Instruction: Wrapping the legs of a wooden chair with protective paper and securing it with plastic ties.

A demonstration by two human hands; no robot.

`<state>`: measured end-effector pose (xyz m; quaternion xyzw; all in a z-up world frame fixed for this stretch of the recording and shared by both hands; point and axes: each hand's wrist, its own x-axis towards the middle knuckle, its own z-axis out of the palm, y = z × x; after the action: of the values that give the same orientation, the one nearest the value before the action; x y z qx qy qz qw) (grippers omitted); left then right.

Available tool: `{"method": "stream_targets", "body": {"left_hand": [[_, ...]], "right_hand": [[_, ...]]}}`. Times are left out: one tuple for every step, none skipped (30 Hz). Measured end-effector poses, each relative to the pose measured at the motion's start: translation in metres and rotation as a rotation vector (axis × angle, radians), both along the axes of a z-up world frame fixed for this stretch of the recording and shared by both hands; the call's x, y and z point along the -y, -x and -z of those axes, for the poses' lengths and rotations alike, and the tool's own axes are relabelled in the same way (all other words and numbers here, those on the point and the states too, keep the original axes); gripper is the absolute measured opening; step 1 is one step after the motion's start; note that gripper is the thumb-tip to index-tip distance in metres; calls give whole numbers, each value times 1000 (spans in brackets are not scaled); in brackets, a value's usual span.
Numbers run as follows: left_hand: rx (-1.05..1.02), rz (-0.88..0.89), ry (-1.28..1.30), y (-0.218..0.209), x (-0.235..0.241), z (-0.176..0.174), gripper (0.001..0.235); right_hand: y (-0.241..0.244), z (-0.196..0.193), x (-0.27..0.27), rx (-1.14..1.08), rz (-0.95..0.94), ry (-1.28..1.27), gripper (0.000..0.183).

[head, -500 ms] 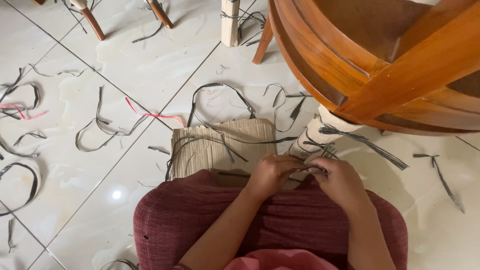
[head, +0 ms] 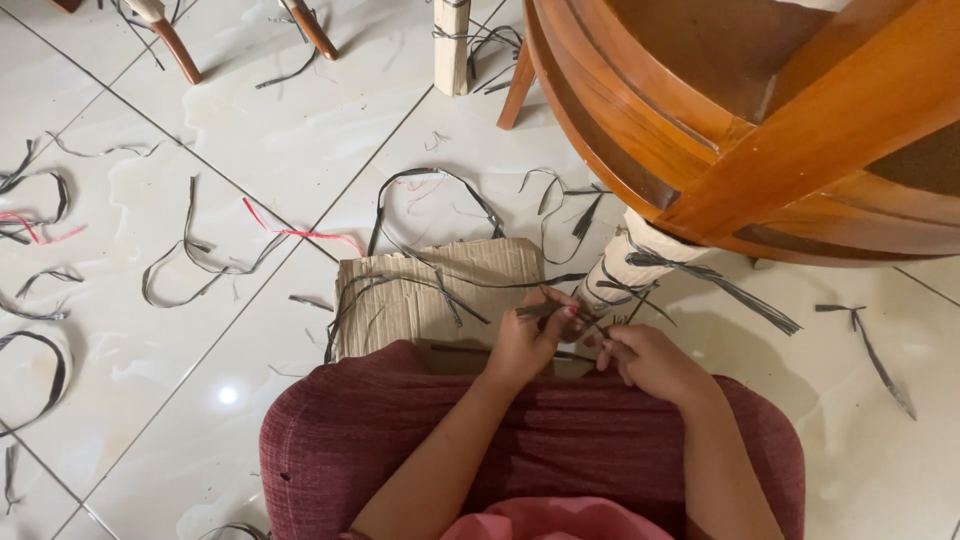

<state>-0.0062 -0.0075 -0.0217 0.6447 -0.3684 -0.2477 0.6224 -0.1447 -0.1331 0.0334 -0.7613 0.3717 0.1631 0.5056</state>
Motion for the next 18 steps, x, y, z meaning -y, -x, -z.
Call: {"method": "stream_targets", "body": {"left_hand": [[-1, 0, 1, -2, 0, 2, 6], [-3, 13, 21, -3, 0, 5, 3], [-5, 26, 41, -5, 0, 7, 2], [-8, 29, 43, -3, 0, 9, 2], [-61, 55, 63, -2, 0, 10, 1], [-112, 82, 83, -1, 1, 12, 2], [-112, 85, 88, 0, 0, 9, 2], [-154, 136, 68, 1, -2, 6, 4], [-197, 187, 49, 2, -3, 3, 6], [-196, 187, 51, 2, -3, 3, 6], [-191, 204, 42, 1, -3, 3, 6], [-187, 220, 31, 1, -3, 4, 7], [-186, 220, 32, -1, -4, -2, 7], [-155, 236, 25, -4, -5, -8, 6], [-124, 252, 19, -6, -6, -14, 6], [-124, 250, 19, -5, -8, -15, 6], [-109, 274, 15, -4, -9, -16, 6], [-94, 299, 11, -3, -10, -17, 6]], "right_hand": [[-1, 6, -1, -1, 0, 1, 39], [-2, 12, -1, -2, 47, -15, 38], [-2, 17, -1, -3, 93, -31, 37], [-6, 20, -2, -5, 97, -28, 37], [-9, 23, -4, 18, 144, -92, 37], [-13, 25, -4, 44, 192, -155, 36], [-12, 29, -5, 45, 195, -150, 36], [-13, 33, -7, 64, 295, -214, 31], [-13, 37, -8, 83, 394, -279, 27], [-14, 38, -10, 84, 394, -277, 27], [-15, 39, -13, 80, 426, -236, 26], [-16, 40, -15, 75, 458, -196, 26], [-12, 49, -13, 75, 457, -195, 26], [-8, 59, -12, 44, 412, -78, 24], [-5, 68, -10, 13, 366, 38, 22], [-1, 76, -6, 13, 365, 38, 22], [3, 85, -3, -14, 343, 128, 23], [8, 93, 1, -42, 322, 219, 26]]}}
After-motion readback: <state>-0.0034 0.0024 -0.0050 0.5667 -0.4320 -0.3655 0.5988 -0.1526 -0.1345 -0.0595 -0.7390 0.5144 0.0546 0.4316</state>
